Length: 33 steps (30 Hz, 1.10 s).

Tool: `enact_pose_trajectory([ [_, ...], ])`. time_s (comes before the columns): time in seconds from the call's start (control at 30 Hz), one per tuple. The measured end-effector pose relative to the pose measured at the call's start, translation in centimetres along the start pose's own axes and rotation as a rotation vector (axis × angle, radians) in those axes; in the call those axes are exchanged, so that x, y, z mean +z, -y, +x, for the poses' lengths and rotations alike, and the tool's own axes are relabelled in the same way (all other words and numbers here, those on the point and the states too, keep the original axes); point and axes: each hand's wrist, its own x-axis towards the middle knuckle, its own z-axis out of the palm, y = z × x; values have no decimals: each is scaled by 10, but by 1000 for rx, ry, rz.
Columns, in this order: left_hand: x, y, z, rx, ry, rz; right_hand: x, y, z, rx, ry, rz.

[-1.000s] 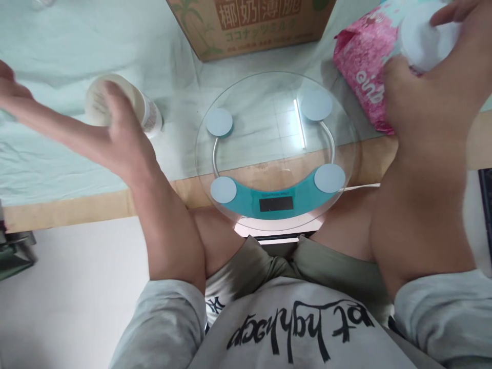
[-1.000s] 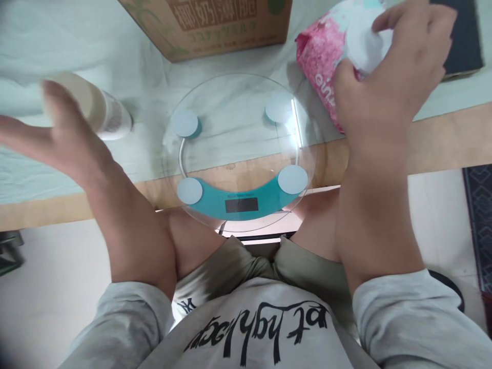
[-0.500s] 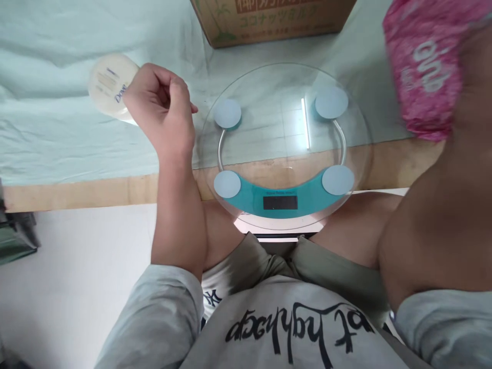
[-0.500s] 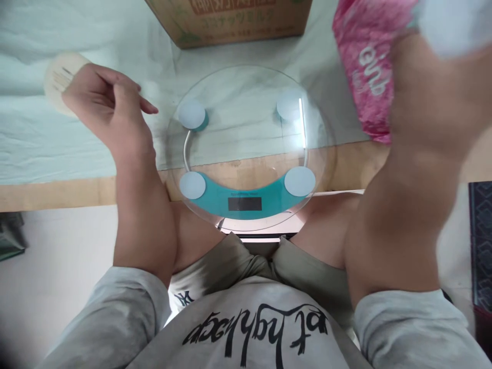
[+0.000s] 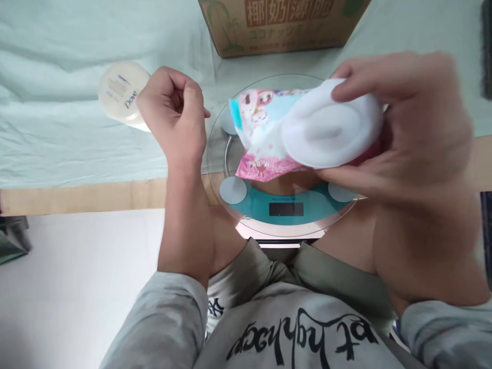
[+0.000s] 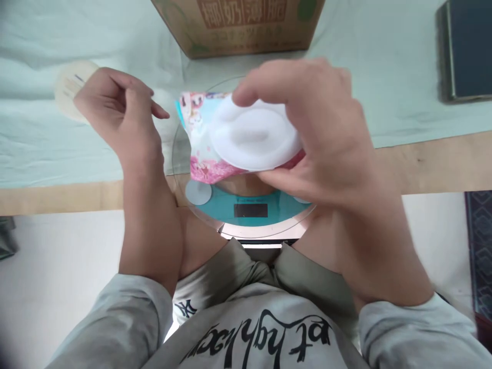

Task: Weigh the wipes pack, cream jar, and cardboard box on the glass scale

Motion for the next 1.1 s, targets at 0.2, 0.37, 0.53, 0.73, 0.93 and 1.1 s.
enact_pose_trajectory([
  [0.2, -1, -6, -7, -93, 93, 46, -5, -27, 11, -375, 336, -67],
  [0.37, -5, 4, -11, -266, 255, 221, -11, -85, 34, -461, -329, 284],
  [0.53, -5, 4, -12, -359, 391, 333, 14, -116, 56, 110, -545, 337],
  [0.73, -1, 6, -13, -414, 391, 350, 21, -106, 41, 168, -282, 121],
  [0.93, 2, 8, -14, -427, 361, 331, 16, -106, 38, 186, -219, 9],
  [1.1, 0, -3, -15, -412, 378, 351, 16, -110, 35, 148, -191, -22],
])
